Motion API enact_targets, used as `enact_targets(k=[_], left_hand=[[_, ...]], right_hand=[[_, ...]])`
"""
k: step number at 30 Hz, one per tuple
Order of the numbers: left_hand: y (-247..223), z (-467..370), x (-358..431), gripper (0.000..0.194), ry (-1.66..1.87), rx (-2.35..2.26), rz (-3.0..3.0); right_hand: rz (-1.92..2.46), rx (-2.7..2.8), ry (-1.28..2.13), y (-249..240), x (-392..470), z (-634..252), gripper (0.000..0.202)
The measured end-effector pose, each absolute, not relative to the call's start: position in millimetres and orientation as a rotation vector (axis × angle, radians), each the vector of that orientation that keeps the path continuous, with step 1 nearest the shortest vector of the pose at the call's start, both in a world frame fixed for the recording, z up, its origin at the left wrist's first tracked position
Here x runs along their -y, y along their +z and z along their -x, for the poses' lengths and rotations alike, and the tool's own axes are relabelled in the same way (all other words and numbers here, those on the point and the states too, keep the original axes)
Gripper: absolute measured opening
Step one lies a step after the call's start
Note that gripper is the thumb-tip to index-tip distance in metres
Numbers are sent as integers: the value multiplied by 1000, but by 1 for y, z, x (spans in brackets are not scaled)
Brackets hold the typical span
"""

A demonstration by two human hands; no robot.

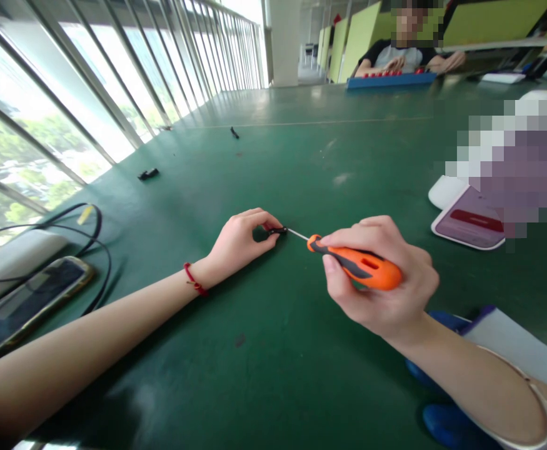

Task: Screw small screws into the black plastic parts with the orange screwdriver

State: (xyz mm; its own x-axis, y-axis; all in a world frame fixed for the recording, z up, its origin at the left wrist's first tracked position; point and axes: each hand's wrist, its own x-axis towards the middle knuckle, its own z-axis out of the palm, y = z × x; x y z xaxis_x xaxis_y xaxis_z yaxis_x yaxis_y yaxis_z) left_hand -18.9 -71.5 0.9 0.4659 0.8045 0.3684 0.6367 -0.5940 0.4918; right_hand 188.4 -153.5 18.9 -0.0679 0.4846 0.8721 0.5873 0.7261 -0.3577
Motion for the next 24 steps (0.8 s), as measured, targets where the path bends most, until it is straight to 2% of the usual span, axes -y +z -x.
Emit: enact_targets(k=[5,9,13,24], left_hand=[[-3,21,64,15,848,-1163,-2320],[-5,21,61,16,859,-1098,-2250],[-3,20,62,17,868,-1133,-2256],[-2,21,67,15,838,-1210,-2378]], right_hand=[[1076,1694,-82,18,138,-194,11],[1239,1785,177,15,120,-191,16],[1338,1882,188,15,98,-181,21],[1222,1972,295,1,86,-181,19]])
